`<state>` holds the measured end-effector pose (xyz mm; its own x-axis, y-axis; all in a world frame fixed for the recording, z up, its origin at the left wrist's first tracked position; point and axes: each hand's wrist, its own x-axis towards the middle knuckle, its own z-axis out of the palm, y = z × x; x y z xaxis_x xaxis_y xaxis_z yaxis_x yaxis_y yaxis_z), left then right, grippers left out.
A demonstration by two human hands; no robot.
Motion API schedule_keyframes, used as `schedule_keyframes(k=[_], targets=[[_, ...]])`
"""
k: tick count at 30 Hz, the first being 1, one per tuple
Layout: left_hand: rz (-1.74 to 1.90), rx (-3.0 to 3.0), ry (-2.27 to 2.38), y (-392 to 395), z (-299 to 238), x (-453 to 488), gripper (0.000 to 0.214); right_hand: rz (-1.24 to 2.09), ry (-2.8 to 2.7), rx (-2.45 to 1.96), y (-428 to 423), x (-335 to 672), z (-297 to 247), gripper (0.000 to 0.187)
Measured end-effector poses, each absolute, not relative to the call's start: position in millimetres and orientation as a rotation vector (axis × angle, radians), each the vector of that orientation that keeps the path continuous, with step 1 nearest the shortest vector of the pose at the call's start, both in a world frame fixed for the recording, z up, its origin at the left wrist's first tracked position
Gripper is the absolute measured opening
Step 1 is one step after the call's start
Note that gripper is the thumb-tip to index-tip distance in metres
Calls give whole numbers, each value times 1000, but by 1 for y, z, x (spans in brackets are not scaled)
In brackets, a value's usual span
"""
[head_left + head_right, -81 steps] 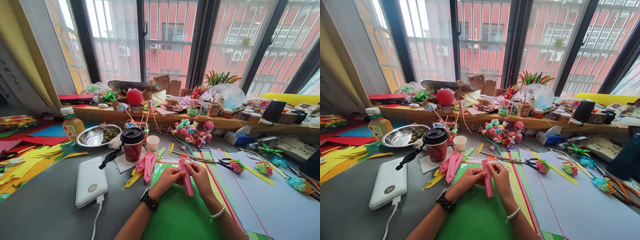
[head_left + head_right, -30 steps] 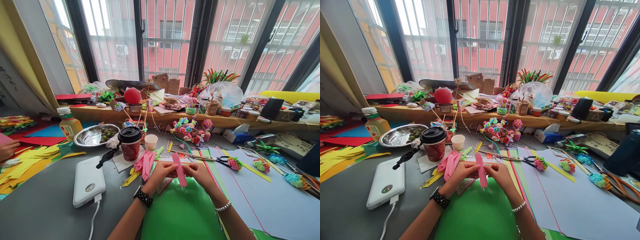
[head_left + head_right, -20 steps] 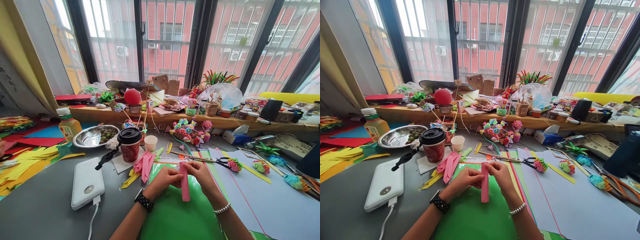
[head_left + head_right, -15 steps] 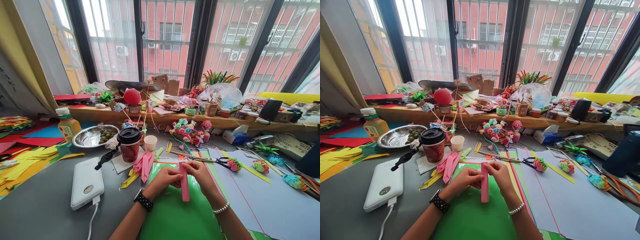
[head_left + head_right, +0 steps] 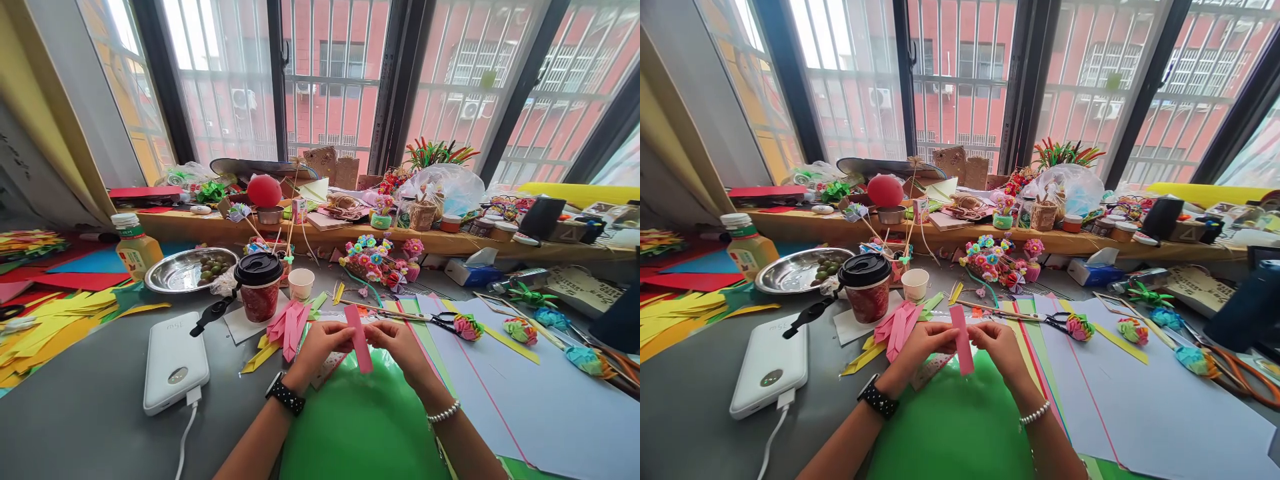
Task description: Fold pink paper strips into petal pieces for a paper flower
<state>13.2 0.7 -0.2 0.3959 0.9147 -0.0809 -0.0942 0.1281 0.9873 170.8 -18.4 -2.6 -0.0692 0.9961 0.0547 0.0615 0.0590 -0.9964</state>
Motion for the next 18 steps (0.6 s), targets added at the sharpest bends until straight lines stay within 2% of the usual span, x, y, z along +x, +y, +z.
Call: schedule_keyframes(k=[3, 18], targets=[[945, 1137, 905, 3, -1, 12, 33, 1258, -1443, -1245, -19, 171, 0, 30], [948, 1162, 875, 3, -3, 11, 34, 1170, -1523, -1328, -19, 168, -2, 31]])
